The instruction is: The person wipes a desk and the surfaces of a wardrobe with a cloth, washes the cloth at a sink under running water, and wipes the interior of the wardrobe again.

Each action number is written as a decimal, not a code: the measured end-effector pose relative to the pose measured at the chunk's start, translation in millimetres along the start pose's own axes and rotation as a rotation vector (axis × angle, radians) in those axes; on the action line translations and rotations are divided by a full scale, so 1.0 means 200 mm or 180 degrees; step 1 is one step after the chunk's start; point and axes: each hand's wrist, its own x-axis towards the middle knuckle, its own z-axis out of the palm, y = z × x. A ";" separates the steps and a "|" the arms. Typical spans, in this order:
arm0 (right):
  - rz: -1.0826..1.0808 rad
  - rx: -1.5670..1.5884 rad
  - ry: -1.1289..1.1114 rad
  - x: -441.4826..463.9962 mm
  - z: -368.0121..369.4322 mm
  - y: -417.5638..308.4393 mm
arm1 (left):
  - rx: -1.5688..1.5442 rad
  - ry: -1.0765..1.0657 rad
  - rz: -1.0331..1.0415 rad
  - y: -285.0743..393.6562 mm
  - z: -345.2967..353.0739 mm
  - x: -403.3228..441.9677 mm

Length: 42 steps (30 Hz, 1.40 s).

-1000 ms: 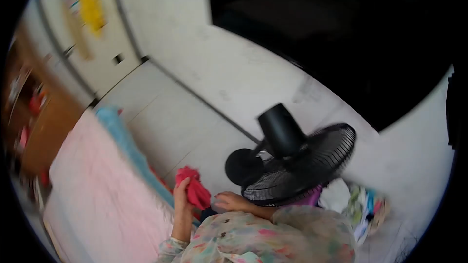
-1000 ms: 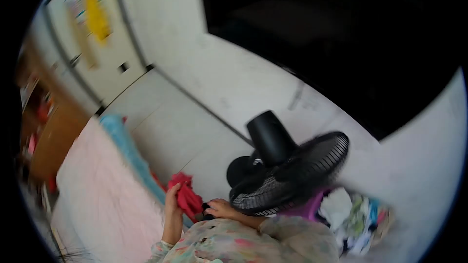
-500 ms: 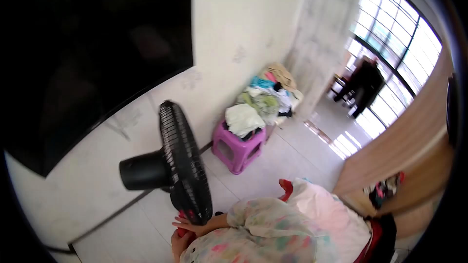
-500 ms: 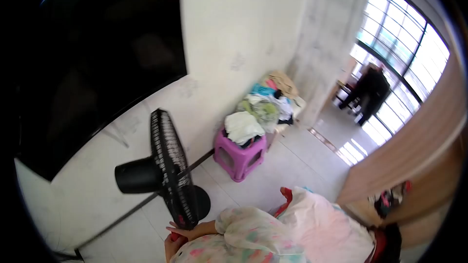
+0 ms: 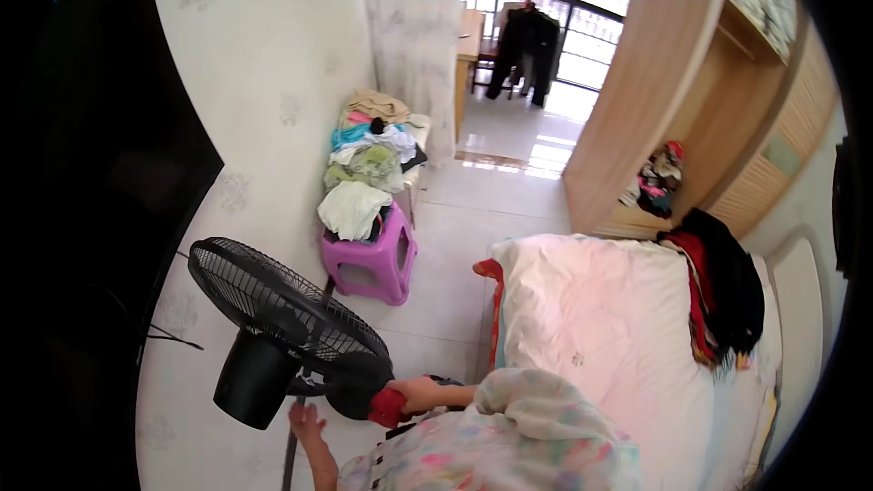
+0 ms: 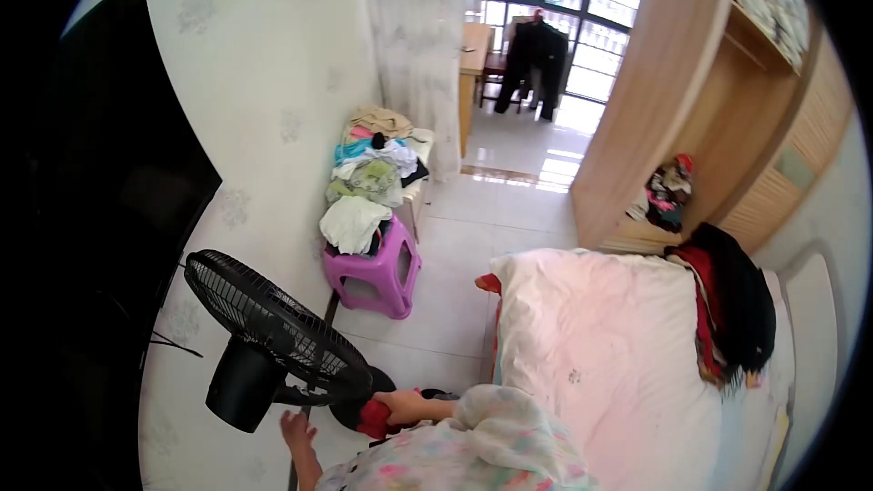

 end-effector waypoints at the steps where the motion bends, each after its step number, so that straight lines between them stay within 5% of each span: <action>1: 0.0331 0.0224 0.0107 -0.08 0.00 -0.03 | -0.0234 0.0424 0.0317 0.08 0.03 0.00; 4: 0.0672 0.0445 0.1054 -0.17 0.18 0.08 | -0.0118 -0.0169 0.1573 0.13 0.02 0.23; 8: 0.0735 0.0675 0.1725 -0.28 0.34 0.19 | -0.0742 -0.0202 0.1066 0.26 0.17 0.17; 14: 0.1002 0.1030 0.2244 -0.40 0.31 0.19 | -0.0335 0.0955 0.1521 0.27 0.35 0.11; 15: 0.1041 0.1034 0.2316 -0.39 0.32 0.20 | -0.0058 0.1572 0.1880 0.27 0.37 0.11; 19: 0.1058 0.1355 0.2587 -0.47 0.35 0.13 | 0.1070 0.1591 0.1677 0.25 0.28 0.17; 23: 0.1396 0.1394 0.3050 -0.52 0.50 0.13 | 0.0732 0.0691 0.1254 0.28 0.19 0.16; 27: 0.1527 0.1741 0.3534 -0.55 0.68 0.03 | 0.0349 -0.0332 0.1892 0.20 0.10 0.25; 30: 0.1608 0.1970 0.3863 -0.53 0.84 -0.03 | 0.1132 -0.0895 0.1987 0.22 0.04 0.26; 31: 0.1652 0.1933 0.3937 -0.52 0.90 -0.05 | 0.1836 -0.1058 0.2547 0.16 0.00 0.39; 36: 0.1900 0.1954 0.4164 -0.48 1.14 -0.17 | 0.1939 -0.1572 0.2841 -0.05 -0.09 0.92; 42: 0.1278 0.2396 0.4795 -0.47 1.40 -0.13 | 0.1732 -0.1607 0.2278 0.07 -0.10 0.97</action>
